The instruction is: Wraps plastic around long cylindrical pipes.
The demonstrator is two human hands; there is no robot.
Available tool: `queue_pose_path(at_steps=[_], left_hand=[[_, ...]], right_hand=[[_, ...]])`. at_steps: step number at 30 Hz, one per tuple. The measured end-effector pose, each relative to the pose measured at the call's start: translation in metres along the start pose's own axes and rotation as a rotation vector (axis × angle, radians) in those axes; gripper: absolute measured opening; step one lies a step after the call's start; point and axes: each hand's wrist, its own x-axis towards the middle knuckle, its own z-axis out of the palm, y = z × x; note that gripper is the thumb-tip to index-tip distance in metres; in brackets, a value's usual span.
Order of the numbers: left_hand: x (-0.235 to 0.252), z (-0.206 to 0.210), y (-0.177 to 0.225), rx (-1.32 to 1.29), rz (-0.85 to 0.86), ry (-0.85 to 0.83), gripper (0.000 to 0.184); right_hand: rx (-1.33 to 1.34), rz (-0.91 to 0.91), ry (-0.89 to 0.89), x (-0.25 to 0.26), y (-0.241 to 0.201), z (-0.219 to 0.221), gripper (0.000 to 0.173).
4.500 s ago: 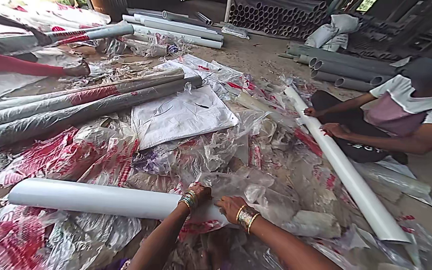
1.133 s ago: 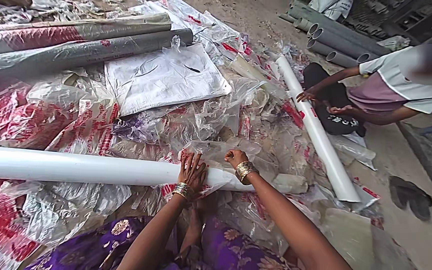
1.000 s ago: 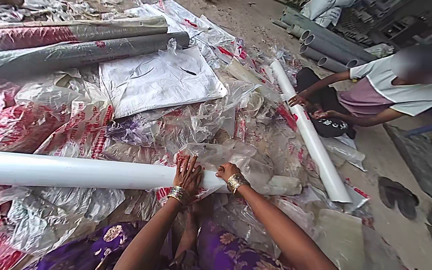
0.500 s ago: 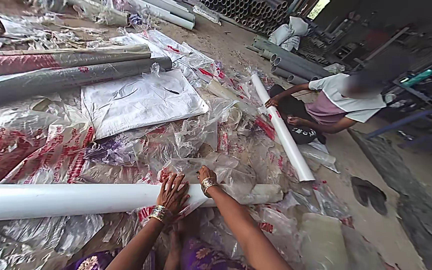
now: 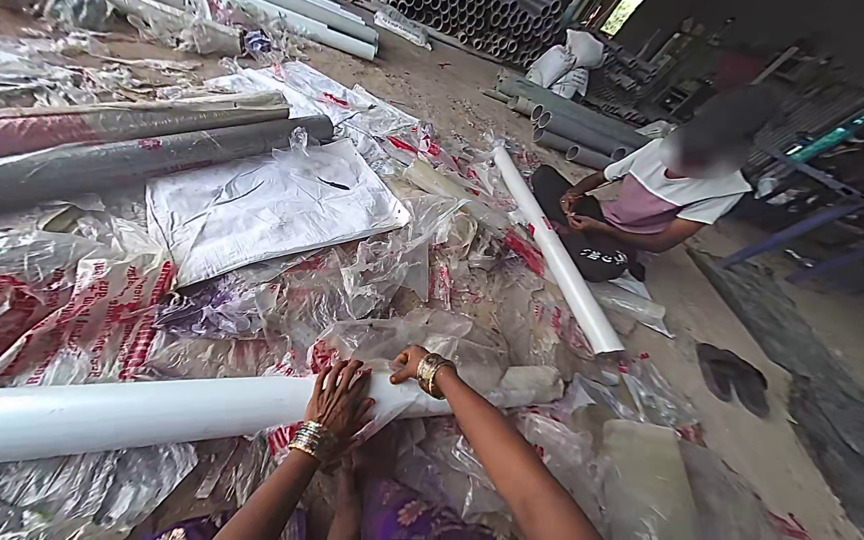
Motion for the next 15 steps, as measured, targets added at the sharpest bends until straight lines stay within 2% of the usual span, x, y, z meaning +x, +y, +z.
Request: queue_pose_path(at_steps=[4,6,10,12,14,15], left_hand=[[-0.002,0.003,0.002,0.02,0.02,0.066,0.049],[0.0,0.001,0.004,0.011,0.0,0.052,0.048],[0.006,-0.003,0.004,0.01,-0.026,-0.001,0.047],[0.006,-0.008,0.005,-0.02,-0.066,-0.101,0.047],[0.014,-0.022,0.002,-0.089,-0.139,-0.317,0.049],[0.019,-0.028,-0.001,-0.144,-0.156,-0.368,0.047]], right_hand=[[-0.146,0.126,0.135,0.007,-0.015,0.007,0.034],[-0.196,0.21,0.195,0.01,-0.025,0.013,0.034],[-0.248,0.263,0.261,0.01,-0.034,0.021,0.034],[-0.214,0.3,0.261,0.01,-0.033,0.023,0.036],[-0.183,0.314,0.263,0.013,-0.029,0.022,0.039],[-0.167,0.299,0.26,0.015,-0.025,0.019,0.041]])
